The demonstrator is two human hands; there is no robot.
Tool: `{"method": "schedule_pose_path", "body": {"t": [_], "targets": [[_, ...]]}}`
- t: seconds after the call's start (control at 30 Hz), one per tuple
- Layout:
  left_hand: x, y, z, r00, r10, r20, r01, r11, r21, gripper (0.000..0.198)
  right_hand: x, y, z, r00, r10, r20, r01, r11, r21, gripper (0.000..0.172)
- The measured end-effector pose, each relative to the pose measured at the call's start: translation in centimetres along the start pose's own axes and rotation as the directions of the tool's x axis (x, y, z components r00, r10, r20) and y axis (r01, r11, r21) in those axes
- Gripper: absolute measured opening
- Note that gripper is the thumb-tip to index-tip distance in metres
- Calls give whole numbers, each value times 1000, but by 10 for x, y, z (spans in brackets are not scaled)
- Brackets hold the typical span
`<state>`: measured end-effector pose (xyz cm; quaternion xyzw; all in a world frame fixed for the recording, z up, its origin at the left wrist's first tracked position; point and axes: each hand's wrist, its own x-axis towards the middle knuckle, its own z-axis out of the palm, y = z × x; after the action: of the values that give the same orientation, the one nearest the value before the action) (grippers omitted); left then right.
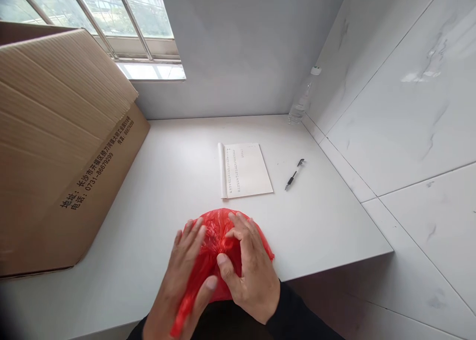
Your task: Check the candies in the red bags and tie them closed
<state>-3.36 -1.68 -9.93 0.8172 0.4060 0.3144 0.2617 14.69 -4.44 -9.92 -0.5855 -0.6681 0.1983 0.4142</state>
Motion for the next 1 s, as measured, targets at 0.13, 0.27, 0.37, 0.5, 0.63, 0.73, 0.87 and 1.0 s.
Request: {"method": "schedule_pose_path", "body": {"t": [0.13,0.27,0.37,0.5,0.63,0.73,0.87,1.0], "targets": [[4,26,-31,934,-335,-122,73,515,-854,47,7,-38,-27,981,118,-155,-79,968,237,26],[25,48,-44,796,-602,57,-11,-109,-994,40,15,-71,-29,902,347,259,-410,495,766,19],[35,58,-43,765,-639,80,-58,-191,-980,34,19,-81,-19,809,284,515,-555,77,828,39],[37,62,-40,800,-598,50,-33,-127,-991,36,20,-84,-12,740,331,586,-590,-100,801,53],[36,67,-40,801,-598,44,-12,-90,-996,36,20,-88,-16,710,330,622,-609,-155,778,58],[36,70,-41,797,-603,33,-13,-72,-997,36,20,-91,-18,700,332,632,-614,-172,771,60],[36,74,-42,808,-588,29,-16,-72,-997,38,19,-92,-20,690,333,643,-622,-182,762,62],[35,75,-42,821,-571,22,-20,-66,-998,39,18,-92,-21,670,327,666,-640,-199,742,65]]}}
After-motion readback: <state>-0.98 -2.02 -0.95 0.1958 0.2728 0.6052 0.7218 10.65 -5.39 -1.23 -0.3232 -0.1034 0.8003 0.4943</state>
